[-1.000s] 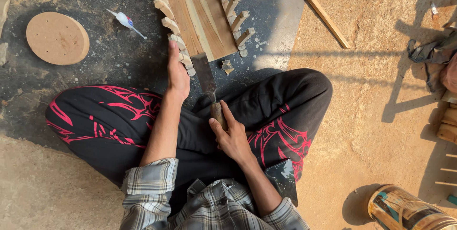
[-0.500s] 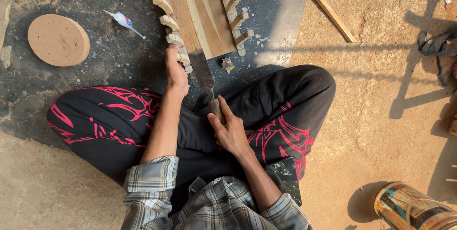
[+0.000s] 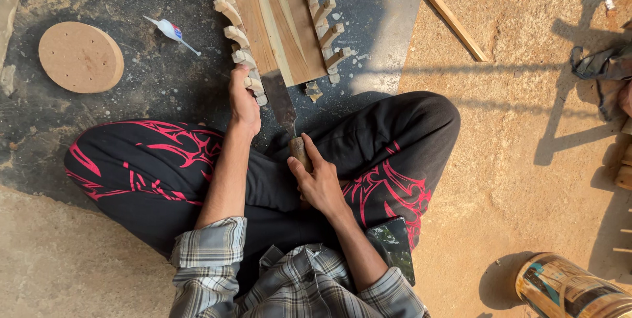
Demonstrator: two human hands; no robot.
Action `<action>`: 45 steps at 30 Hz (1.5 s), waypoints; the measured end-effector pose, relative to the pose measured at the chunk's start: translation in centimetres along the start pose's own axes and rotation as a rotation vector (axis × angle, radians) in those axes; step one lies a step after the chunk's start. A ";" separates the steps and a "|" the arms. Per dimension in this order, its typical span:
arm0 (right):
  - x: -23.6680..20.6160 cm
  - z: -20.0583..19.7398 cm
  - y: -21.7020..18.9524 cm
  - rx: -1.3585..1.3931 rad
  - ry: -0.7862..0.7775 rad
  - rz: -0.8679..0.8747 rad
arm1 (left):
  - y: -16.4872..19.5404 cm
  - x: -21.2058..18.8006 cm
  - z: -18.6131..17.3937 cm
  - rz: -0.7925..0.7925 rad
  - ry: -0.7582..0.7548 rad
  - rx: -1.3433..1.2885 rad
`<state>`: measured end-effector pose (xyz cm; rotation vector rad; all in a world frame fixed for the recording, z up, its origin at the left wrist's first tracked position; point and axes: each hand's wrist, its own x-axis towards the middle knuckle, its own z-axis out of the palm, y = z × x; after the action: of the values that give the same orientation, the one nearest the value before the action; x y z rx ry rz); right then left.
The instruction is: The person sits on the floor and uses a chisel to carve and smooth the edges of a small wooden rack. They repeatedly scrape the surface and edges, then wipe away wood shavings with their hand.
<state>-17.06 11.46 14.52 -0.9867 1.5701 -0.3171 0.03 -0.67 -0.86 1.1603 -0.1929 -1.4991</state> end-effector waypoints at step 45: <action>-1.1 0.4 -0.7 -0.064 0.038 0.059 | -1.7 0.1 -1.1 -0.025 -0.038 0.031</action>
<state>-16.49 11.97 15.57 -0.9864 1.6498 -0.2470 -0.27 0.28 -2.57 1.1632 -0.2290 -1.5460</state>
